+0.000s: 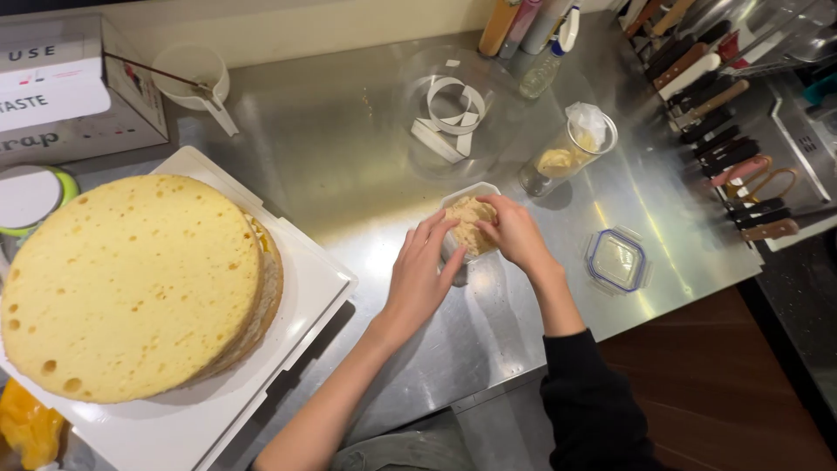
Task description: Assembling a multi-layered cake by stacking layers and applying crumbs to the sides
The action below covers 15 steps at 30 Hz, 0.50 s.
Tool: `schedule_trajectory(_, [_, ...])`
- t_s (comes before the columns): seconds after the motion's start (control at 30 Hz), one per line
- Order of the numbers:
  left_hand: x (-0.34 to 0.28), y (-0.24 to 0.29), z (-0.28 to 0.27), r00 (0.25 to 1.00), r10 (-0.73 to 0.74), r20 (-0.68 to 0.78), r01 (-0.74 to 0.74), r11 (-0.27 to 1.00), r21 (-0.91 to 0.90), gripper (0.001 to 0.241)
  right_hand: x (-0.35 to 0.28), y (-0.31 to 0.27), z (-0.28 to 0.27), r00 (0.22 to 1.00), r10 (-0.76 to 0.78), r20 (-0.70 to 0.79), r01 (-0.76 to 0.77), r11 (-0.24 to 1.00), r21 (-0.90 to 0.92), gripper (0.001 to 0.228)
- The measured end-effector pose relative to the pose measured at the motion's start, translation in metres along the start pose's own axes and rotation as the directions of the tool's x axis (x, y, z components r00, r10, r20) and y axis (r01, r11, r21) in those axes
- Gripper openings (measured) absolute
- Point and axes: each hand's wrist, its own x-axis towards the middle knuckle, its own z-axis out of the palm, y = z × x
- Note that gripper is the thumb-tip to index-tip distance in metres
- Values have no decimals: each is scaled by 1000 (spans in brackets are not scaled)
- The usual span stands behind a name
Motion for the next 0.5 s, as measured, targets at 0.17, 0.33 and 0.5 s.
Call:
schedule_trajectory(0.17, [-100,37,-97,985,-168,28,171,969,-176,39,23,22,16,995,29,99,-7,977,-212,38])
schedule_trajectory(0.33, [-192,9,-149,964,-45,-261,21,995,-93,33,15,28,0,998,0,-56,-1,1000,-23,23])
schedule_trajectory(0.5, [-305,-128,-209,854,-154,-498,173,985,-8,44,0,-10,-26,960,278,-32,-228,843,487,23])
